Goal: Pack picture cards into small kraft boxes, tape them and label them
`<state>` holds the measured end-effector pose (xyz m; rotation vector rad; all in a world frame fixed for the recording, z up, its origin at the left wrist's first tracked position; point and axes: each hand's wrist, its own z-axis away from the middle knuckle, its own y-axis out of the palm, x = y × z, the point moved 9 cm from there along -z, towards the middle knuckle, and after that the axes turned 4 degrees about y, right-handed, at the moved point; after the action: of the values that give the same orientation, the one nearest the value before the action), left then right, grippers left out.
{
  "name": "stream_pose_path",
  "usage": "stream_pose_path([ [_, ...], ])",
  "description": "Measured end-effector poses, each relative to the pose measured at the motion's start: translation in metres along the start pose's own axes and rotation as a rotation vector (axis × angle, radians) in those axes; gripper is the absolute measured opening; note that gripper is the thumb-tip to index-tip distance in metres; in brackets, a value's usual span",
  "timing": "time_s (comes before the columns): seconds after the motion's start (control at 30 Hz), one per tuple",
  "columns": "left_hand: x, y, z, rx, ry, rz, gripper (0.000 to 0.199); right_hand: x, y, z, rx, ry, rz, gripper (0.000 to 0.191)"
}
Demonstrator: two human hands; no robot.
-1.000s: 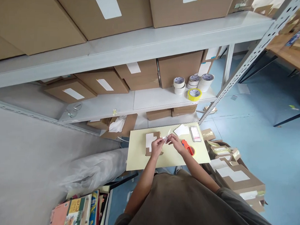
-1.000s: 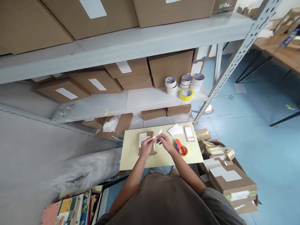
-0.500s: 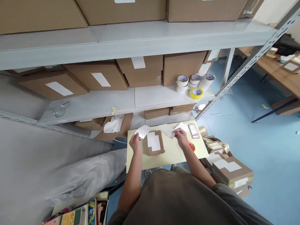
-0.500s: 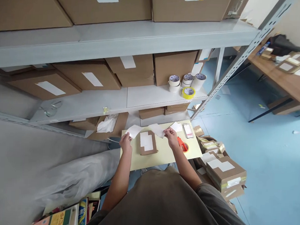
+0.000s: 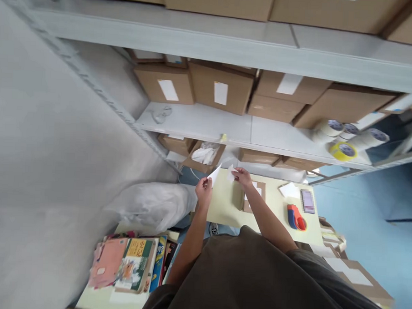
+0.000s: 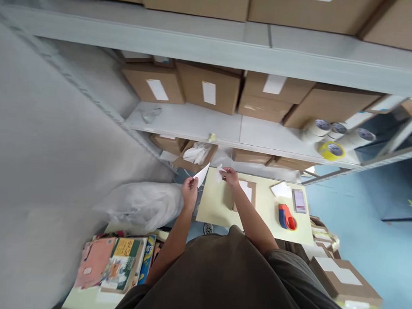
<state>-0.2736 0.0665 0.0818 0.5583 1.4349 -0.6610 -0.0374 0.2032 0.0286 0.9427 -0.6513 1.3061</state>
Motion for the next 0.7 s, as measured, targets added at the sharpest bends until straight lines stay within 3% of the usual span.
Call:
stream_pose_path([
  [0.13,-0.009,-0.056,-0.008,-0.024,0.012,-0.066,0.030,0.001,0.085,-0.048,0.022,0.011,0.058,0.050],
  [0.23,-0.008,-0.078,-0.003,0.000,0.021,-0.086,0.032,0.009,0.119,-0.066,0.007,-0.041,0.117,0.047],
  [0.3,-0.004,-0.084,0.000,0.021,0.048,-0.118,0.033,0.008,0.128,-0.061,0.006,-0.070,0.159,0.045],
  [0.4,0.002,-0.080,0.001,0.068,0.109,-0.183,0.032,-0.007,0.121,-0.029,0.017,-0.062,0.159,0.045],
  [0.5,0.005,-0.062,0.001,0.138,0.208,-0.257,0.028,-0.031,0.105,0.022,0.157,-0.013,0.207,0.045],
  [0.6,0.004,-0.028,0.009,0.248,0.333,-0.339,0.022,-0.046,0.081,0.074,0.280,0.036,0.273,0.051],
  [0.7,0.005,0.021,0.033,0.420,0.448,-0.391,0.016,-0.046,0.046,0.104,0.255,0.049,0.226,0.055],
])
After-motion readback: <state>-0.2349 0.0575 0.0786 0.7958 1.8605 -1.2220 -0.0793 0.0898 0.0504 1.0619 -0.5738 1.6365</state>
